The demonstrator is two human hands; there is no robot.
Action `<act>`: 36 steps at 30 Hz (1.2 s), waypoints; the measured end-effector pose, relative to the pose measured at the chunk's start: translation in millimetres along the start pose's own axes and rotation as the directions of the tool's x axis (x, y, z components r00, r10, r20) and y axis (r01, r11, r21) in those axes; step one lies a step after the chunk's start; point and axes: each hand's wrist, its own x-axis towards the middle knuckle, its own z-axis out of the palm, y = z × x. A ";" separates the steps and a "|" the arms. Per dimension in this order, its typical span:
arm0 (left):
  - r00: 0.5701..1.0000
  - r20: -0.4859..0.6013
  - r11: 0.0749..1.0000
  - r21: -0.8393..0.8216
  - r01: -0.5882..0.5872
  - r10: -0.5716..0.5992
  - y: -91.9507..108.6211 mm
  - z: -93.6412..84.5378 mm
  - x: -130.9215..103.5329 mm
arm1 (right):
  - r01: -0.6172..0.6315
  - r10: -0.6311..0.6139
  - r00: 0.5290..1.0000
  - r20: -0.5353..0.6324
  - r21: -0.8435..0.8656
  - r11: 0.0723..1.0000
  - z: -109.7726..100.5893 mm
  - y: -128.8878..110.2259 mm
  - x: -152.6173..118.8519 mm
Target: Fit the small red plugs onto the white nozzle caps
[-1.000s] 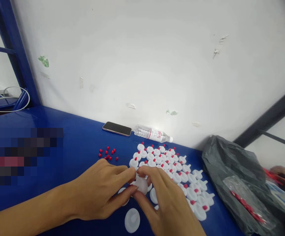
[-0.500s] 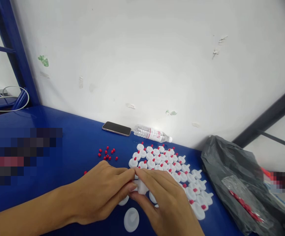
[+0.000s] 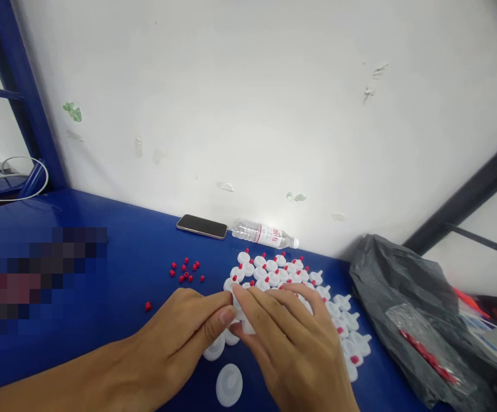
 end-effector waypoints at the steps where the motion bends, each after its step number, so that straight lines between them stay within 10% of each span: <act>1: 0.998 -0.001 0.995 -0.083 0.062 -0.063 4.7 0.2 0.3 | -0.004 0.003 1.000 -0.017 -0.023 1.000 -0.5 -0.7 0.6; 10: 0.936 0.100 0.672 -0.671 0.313 -0.337 -4.7 -5.7 12.6 | -0.081 0.050 0.989 -0.139 -0.227 0.970 -19.5 10.9 -8.3; 15: 0.912 -0.282 0.946 -0.216 0.243 -0.298 -36.4 -54.5 32.0 | -0.449 0.289 0.843 -0.454 -0.299 0.842 -38.7 23.1 -6.1; 18: 0.911 -0.302 0.846 0.371 0.384 -0.281 -51.7 -72.5 36.9 | -0.374 0.300 0.894 -0.334 -0.186 0.909 -37.3 16.0 -1.2; 21: 0.918 -0.267 0.683 0.613 0.396 -0.293 -65.8 -74.5 36.0 | -0.316 0.293 0.933 -0.209 -0.086 0.945 -32.2 11.9 -1.2; 29: 0.915 -0.157 0.646 0.664 0.376 -0.371 -87.7 -73.1 30.7 | -0.288 0.278 0.952 0.127 0.068 0.955 -17.7 27.2 -17.7; 36: 0.915 -0.121 0.653 0.665 0.363 -0.386 -86.9 -69.6 28.8 | -0.396 0.279 0.862 0.423 0.220 0.892 -13.1 20.4 -22.9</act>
